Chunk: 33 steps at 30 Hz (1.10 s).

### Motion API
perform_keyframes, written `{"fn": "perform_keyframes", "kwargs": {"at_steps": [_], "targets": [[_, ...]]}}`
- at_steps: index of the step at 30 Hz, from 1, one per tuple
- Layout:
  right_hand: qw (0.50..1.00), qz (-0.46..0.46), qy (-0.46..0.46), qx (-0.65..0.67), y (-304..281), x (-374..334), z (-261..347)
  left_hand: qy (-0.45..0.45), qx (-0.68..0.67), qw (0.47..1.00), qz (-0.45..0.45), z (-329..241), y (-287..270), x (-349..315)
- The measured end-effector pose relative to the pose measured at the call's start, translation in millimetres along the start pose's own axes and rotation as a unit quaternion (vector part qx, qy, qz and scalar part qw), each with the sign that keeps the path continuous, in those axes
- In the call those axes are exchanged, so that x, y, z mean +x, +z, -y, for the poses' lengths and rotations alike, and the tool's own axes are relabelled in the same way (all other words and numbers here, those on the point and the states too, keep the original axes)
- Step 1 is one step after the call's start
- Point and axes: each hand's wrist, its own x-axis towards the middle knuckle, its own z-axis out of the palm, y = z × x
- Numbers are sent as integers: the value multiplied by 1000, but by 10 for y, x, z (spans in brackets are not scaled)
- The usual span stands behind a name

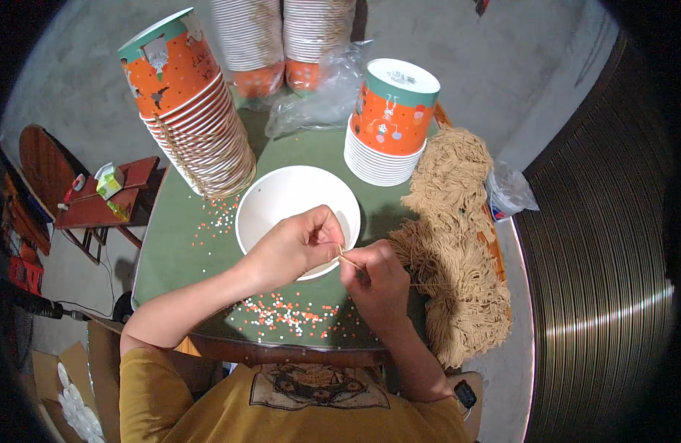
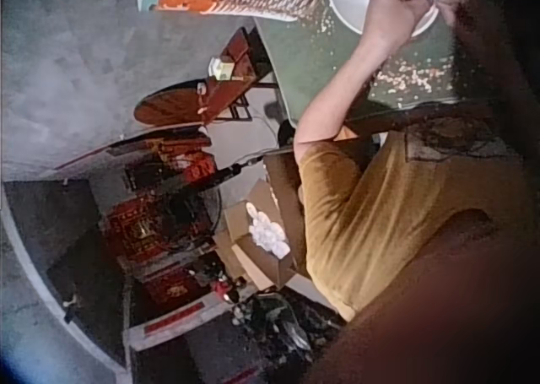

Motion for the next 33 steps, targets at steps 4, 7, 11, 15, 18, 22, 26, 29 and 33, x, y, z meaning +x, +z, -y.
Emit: {"fn": "perform_keyframes", "kwargs": {"at_steps": [4,7,11,15,18,22,26,29,33], "targets": [[996,-4,72,60,-7,-1,12,-10,-29,999,16,13,-5,32],[972,-27,165,167,33,-44,-46,-42,-56,997,28,-11,1,51],[944,-29,232,231,42,-47,-61,-66,-100,993,20,-15,4,96],[931,-25,260,255,45,-55,-65,-87,-115,989,22,22,-21,129],[930,-27,262,256,50,-65,-98,-104,-167,980,28,10,-6,150],[935,-27,251,248,42,-61,-100,-118,-188,974,34,51,-31,186],[934,-46,234,264,78,-72,-128,-107,-156,982,18,18,-33,172],[931,-43,241,271,69,-63,-130,-95,-67,993,-4,-11,-43,133],[935,-39,229,269,54,-41,-125,10,127,992,-15,-122,-31,80]]}}
